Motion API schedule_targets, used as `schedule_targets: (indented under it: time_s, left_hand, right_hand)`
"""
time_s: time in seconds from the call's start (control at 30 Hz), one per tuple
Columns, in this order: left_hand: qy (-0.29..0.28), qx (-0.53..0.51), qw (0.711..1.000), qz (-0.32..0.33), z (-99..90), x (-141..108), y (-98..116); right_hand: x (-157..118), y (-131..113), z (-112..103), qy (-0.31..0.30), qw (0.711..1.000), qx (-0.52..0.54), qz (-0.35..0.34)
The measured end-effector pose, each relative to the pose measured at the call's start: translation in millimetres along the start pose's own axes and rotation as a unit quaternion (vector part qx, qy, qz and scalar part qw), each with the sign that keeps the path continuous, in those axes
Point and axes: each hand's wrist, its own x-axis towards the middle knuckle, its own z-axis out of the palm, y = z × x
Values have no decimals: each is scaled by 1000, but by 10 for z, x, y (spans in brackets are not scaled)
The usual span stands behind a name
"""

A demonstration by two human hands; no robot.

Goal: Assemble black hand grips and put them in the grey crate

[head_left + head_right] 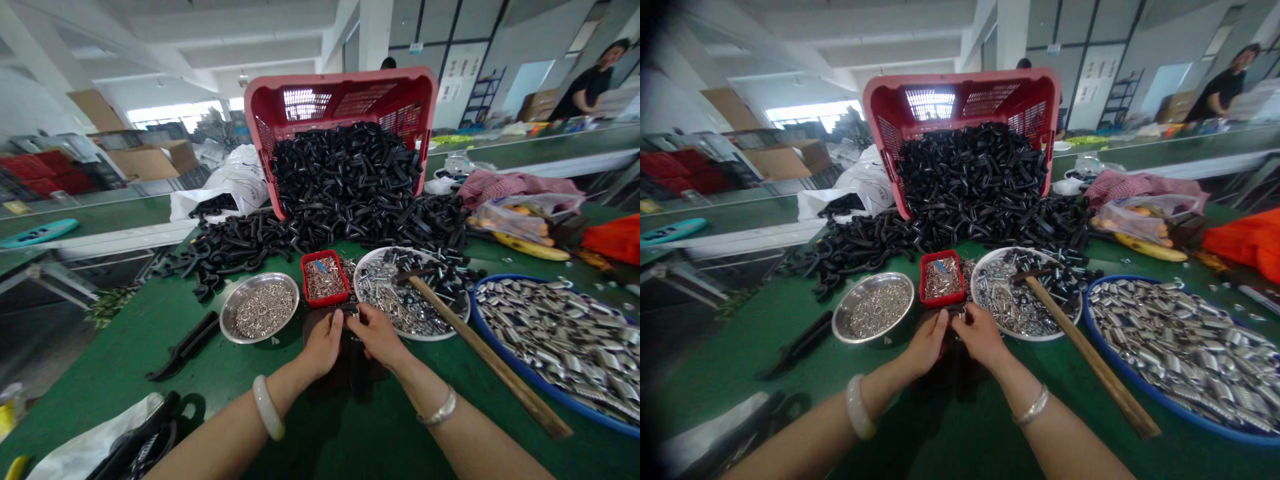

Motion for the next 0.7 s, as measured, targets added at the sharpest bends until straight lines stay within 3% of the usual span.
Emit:
schedule_targets:
  time_s: [0.1,0.27,0.43,0.57,0.63,0.7]
  left_hand:
    - [-6,65,996,67,-17,4,-34]
    - [-30,191,978,71,-79,14,-35]
    - [32,408,904,122,-58,-20,124]
    - [56,461,876,129,-26,17,136]
    - [53,469,871,134,-69,49,104]
    - [31,469,872,139,-148,72,75]
  right_hand:
    - [-24,39,11,-23,1000,-17,-5]
    - [22,89,10,-13,1000,4,17]
    - [113,73,46,23,982,155,101]
    - [84,88,156,28,946,297,131]
    - [57,106,153,2,941,325,98]
    - [71,97,60,-68,966,238,76]
